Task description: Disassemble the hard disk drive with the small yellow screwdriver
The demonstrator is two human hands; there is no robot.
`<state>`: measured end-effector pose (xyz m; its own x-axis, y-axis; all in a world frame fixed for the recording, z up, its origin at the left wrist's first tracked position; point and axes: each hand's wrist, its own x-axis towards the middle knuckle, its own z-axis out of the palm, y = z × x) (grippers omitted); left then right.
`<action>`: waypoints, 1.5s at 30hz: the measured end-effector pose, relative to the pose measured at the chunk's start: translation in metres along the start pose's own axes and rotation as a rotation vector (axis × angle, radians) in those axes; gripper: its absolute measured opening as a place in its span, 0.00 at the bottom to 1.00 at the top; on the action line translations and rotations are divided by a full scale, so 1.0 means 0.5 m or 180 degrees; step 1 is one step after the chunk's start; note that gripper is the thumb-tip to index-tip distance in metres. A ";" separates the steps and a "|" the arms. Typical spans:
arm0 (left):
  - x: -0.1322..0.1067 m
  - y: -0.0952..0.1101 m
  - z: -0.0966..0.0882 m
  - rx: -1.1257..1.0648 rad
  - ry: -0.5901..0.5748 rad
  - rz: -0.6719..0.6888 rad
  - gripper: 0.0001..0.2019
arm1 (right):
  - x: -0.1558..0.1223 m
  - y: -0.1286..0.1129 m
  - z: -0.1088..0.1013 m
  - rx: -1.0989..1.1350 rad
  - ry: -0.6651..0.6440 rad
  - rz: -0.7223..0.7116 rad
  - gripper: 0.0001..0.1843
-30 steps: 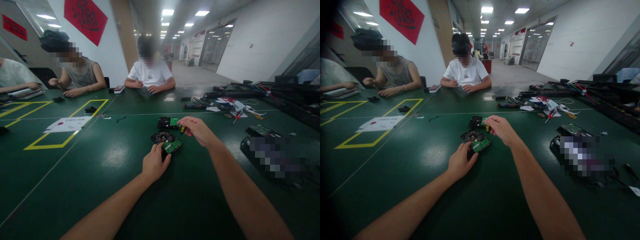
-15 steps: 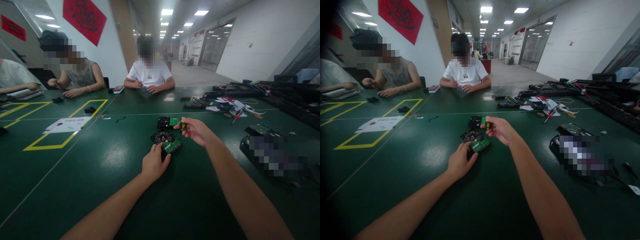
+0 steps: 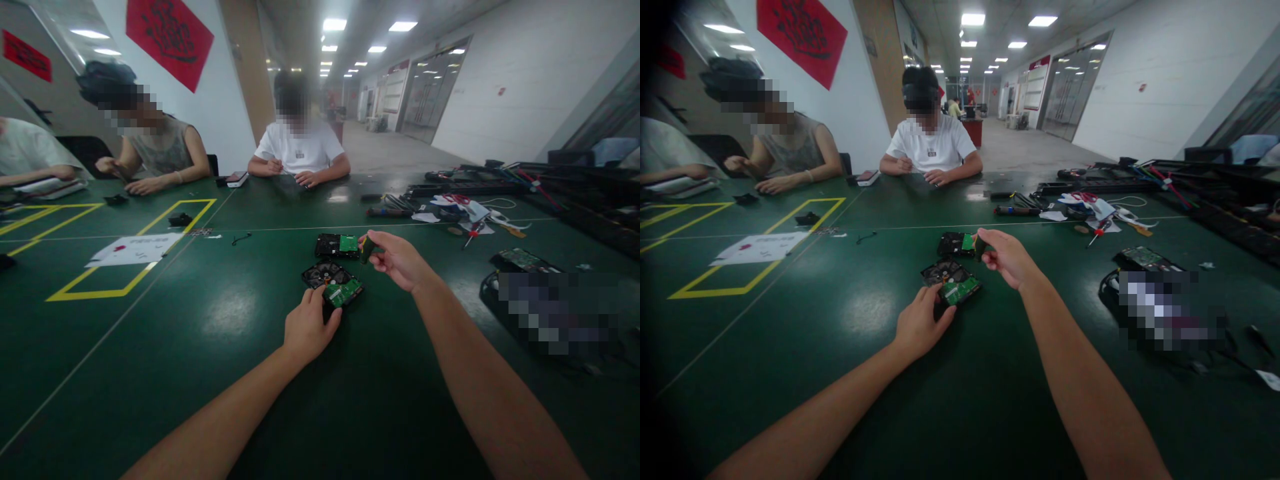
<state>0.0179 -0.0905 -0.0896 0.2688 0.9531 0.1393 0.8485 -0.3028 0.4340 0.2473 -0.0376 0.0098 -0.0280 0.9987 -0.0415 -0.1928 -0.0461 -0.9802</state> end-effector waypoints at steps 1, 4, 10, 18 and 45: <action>0.000 0.000 0.000 0.0000 0.0001 0.0004 0.28 | 0.002 0.002 -0.002 -0.0034 0.0048 -0.0036 0.15; -0.001 0.000 -0.001 -0.0013 0.0019 0.0022 0.28 | 0.007 0.006 -0.005 -0.0077 0.0118 -0.0079 0.17; 0.000 0.002 -0.003 -0.0012 -0.0013 -0.0020 0.28 | 0.003 0.001 -0.003 0.0070 0.0056 0.0019 0.13; 0.000 0.003 -0.003 -0.0030 -0.0044 -0.0030 0.29 | -0.003 -0.008 -0.006 0.0021 -0.0012 0.0109 0.14; 0.000 0.000 0.000 -0.0010 -0.0004 -0.0001 0.29 | -0.002 -0.003 0.002 -0.0139 -0.0110 0.0074 0.14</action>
<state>0.0180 -0.0906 -0.0897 0.2693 0.9531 0.1379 0.8472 -0.3025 0.4367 0.2466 -0.0387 0.0114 -0.0659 0.9961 -0.0582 -0.1486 -0.0675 -0.9866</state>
